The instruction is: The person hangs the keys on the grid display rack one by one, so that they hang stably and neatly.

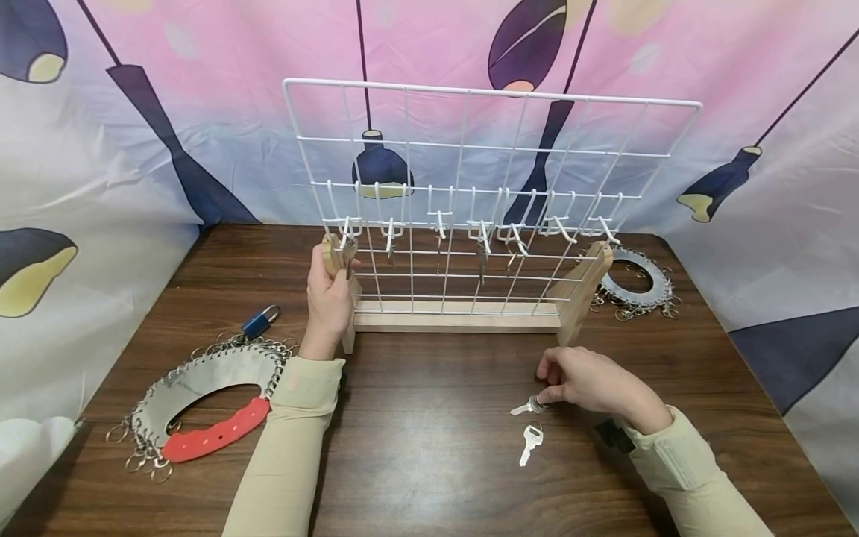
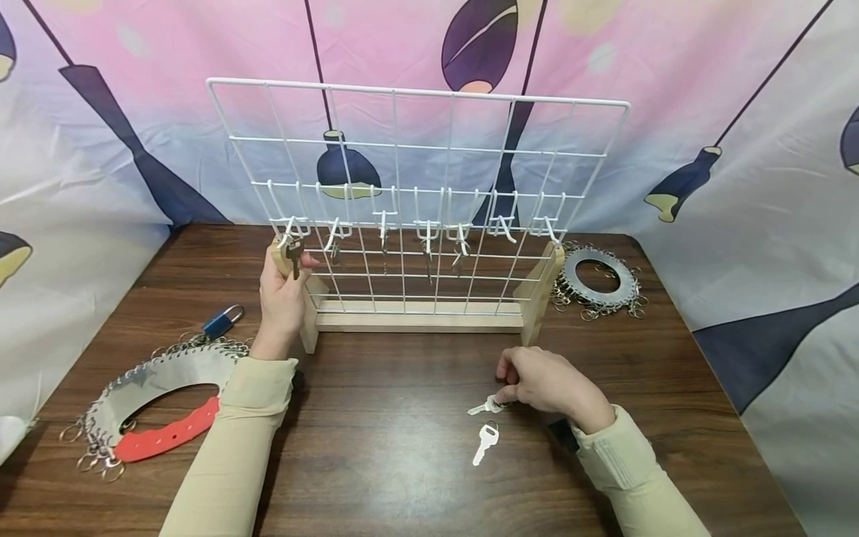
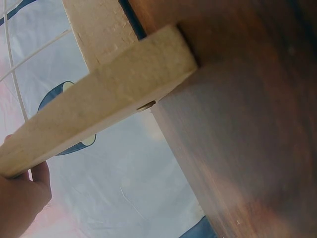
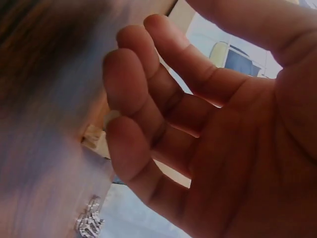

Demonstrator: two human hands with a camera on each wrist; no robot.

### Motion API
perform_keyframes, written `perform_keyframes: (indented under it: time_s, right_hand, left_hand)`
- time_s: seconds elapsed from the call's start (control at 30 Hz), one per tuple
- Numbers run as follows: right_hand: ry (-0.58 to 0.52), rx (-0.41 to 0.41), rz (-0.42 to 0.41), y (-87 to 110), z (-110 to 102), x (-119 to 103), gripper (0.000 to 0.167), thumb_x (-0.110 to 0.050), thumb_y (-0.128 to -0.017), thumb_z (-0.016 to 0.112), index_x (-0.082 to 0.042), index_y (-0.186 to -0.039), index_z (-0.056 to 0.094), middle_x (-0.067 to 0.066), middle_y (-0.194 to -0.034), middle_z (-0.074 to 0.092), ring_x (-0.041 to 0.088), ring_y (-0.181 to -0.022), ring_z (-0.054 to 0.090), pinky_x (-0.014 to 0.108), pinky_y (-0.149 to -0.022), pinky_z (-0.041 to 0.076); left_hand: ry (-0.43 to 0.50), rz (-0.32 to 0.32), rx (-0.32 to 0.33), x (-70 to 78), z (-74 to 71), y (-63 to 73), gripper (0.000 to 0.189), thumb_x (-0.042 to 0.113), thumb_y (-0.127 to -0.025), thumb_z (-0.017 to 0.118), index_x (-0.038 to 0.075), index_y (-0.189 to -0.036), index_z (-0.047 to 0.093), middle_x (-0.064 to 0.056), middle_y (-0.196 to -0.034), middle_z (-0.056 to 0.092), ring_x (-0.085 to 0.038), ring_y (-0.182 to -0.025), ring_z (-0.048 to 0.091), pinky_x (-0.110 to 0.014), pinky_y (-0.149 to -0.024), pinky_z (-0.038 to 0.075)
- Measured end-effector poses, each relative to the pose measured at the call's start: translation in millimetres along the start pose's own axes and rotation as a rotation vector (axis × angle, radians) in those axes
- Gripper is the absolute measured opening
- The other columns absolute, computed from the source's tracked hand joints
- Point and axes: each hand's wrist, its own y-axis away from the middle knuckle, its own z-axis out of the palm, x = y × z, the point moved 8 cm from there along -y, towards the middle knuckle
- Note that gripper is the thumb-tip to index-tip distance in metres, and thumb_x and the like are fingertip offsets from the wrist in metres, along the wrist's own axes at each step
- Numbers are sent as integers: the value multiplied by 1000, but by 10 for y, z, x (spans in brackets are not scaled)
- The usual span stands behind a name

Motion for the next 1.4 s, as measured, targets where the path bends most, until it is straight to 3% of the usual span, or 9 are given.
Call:
perform_keyframes:
  time_s: [0.17,0.27,0.5,0.7,0.97,1.07,1.2,1.27,1.4]
  right_hand:
    - [17,-12,24,-6,60,58,27,-32,-77,81,-16,-85,61,-10,-68,54,7,-60,49,30,-58,41]
    - [27,-8,28,-13,71,70,25,-31,-77,81,-17,-82,60,-10,-66,53,7,-59,48,30,-56,40]
    - [44,-28,53,-7,68,88,26,-36,-76,81,-20,-79,60,-8,-68,53,9,-60,48,31,-58,40]
    - [63,-42,65,-6,65,87,29,-37,-73,83,-20,-79,60,-8,-68,52,9,-61,48,31,-58,40]
    - [56,-40,71,1,63,85,29,-38,-74,82,-20,-78,59,-8,-67,52,9,-60,48,31,-57,39]
    - [49,-43,67,5,64,79,29,-37,-75,81,-20,-78,59,-8,-67,52,9,-60,48,31,-57,40]
    - [52,-48,61,5,73,72,27,-36,-76,81,-19,-78,59,-8,-68,52,9,-60,48,31,-57,40]
    - [60,-49,61,3,78,69,27,-36,-76,81,-19,-78,60,-8,-69,53,10,-61,49,31,-58,41]
    - [90,-51,68,-2,80,66,26,-37,-76,80,-19,-79,61,-8,-70,54,10,-61,49,32,-59,42]
  left_hand:
    - [16,18,12,-61,-11,-12,36,-12,-88,32,-9,-121,46,-9,-97,61,-17,-90,59,-26,-78,46]
    - [11,21,11,-51,-7,-12,37,-12,-88,32,-9,-122,46,-7,-96,61,-16,-90,60,-25,-77,45]
    - [-34,-14,-23,332,39,74,36,-11,-90,33,-15,-124,43,-23,-97,60,-3,-85,54,-25,-79,42]
    - [-30,-24,-28,324,42,71,37,-11,-89,32,-14,-125,43,-25,-99,59,-4,-87,54,-28,-80,43]
    - [-37,-17,-9,319,32,57,38,-14,-87,32,-16,-123,43,-12,-93,60,-2,-85,55,-26,-78,45]
    - [-35,-14,-18,327,35,60,38,-13,-88,31,-17,-124,42,-17,-95,60,-7,-88,56,-27,-79,44]
    - [-25,-18,-32,337,40,70,38,-12,-89,31,-16,-125,42,-29,-100,58,-31,-95,57,-28,-81,43]
    - [-27,-22,-35,342,41,77,38,-12,-89,31,-15,-125,41,-33,-101,57,-36,-96,55,-25,-81,42]
    - [-39,-22,-21,352,28,87,36,-12,-88,32,-15,-123,43,-27,-97,59,-17,-91,57,-23,-80,42]
